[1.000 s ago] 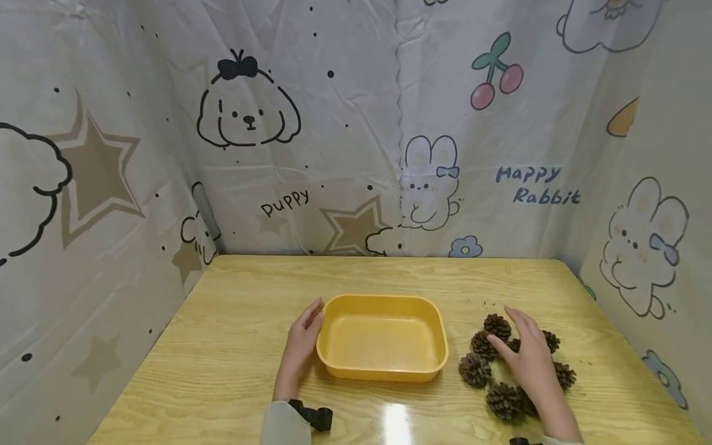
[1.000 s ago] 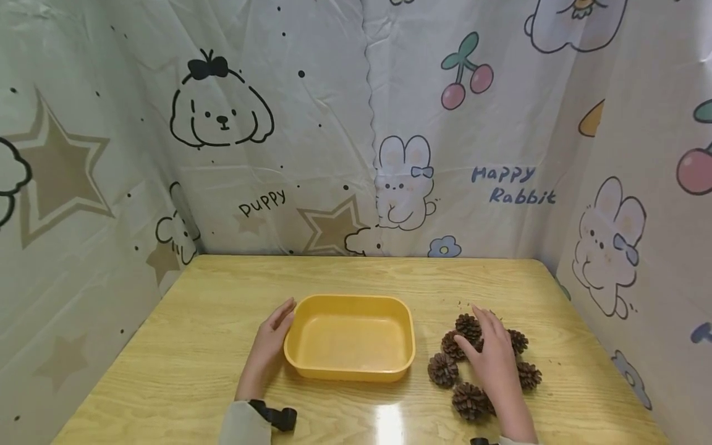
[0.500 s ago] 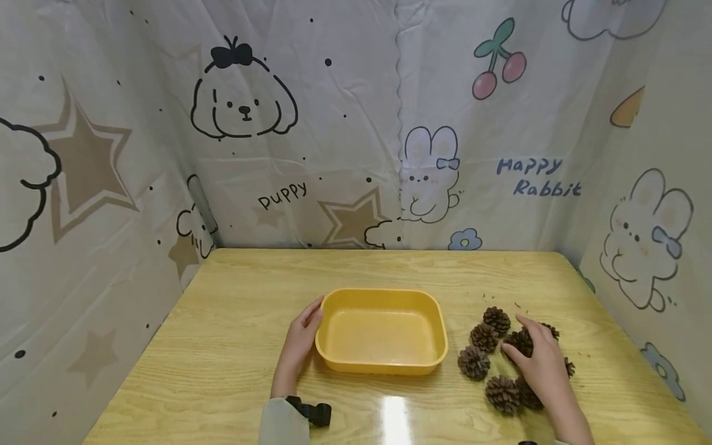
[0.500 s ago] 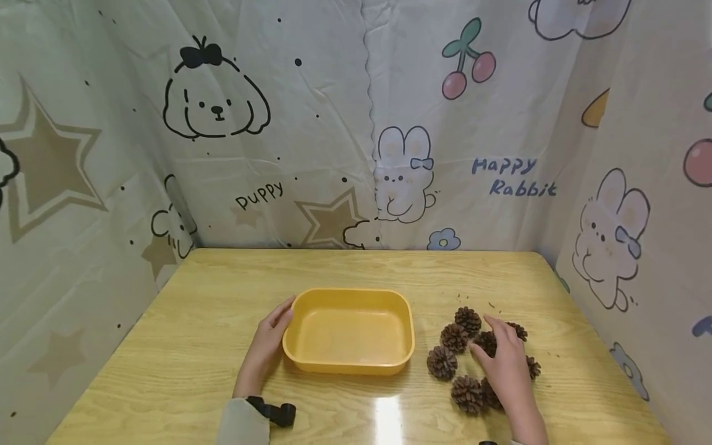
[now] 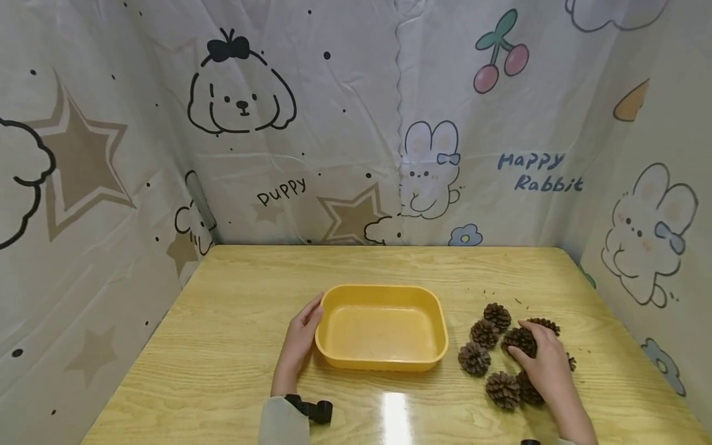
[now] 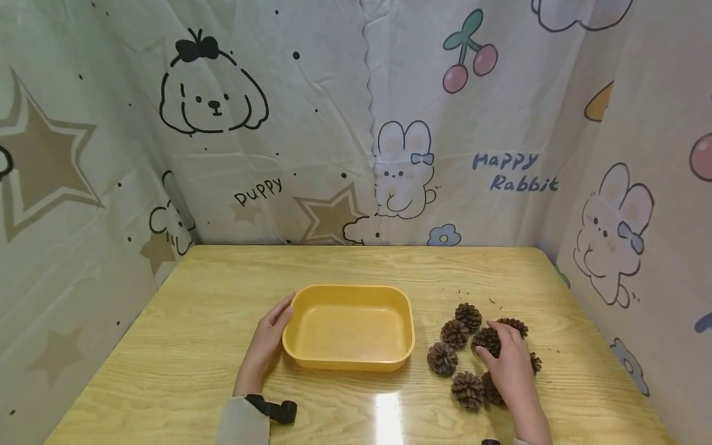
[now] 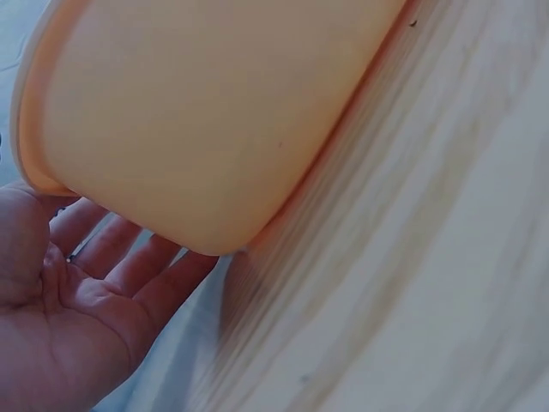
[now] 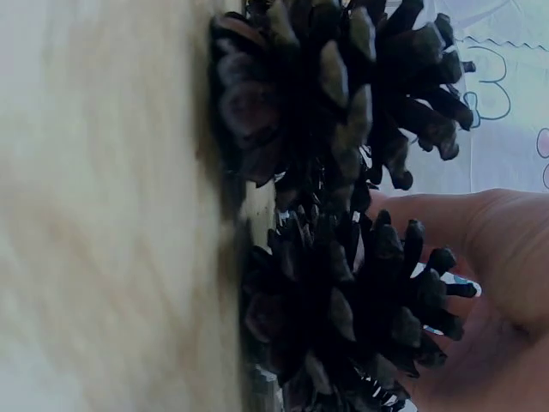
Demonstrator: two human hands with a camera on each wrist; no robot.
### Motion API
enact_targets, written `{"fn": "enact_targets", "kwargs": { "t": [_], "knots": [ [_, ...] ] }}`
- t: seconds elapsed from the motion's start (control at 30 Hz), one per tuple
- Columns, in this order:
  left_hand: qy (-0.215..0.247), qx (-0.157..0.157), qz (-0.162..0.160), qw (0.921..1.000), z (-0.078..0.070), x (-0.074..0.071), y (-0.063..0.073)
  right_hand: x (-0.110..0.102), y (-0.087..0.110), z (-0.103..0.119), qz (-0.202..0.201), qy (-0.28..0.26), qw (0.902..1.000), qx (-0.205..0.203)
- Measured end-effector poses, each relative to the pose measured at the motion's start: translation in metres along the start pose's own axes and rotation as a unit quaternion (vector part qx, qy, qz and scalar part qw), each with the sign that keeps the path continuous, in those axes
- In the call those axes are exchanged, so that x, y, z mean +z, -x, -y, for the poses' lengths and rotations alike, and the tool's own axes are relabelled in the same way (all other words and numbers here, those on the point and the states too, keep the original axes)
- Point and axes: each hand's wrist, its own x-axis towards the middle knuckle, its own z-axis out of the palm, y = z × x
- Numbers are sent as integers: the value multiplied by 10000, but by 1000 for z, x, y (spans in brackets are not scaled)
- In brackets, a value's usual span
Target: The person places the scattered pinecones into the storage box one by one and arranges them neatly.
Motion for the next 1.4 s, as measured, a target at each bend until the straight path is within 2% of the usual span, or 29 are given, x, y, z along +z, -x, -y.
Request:
{"fn": "enact_targets", "kwargs": {
  "t": [0.47, 0.8, 1.13, 1.4],
  "knots": [
    [133, 54, -22, 9999, 2, 0, -1, 3, 2, -2, -165, 84, 9998, -87],
    [88, -1, -25, 10000, 2, 0, -1, 3, 1, -4, -297, 83, 9995, 38],
    [38, 69, -63, 9999, 5, 0, -2, 1, 1, -3, -391, -156, 9987, 303],
    [25, 39, -105, 9999, 7, 0, -3, 0, 3, -2, -694, -257, 9967, 339]
  ]
}}
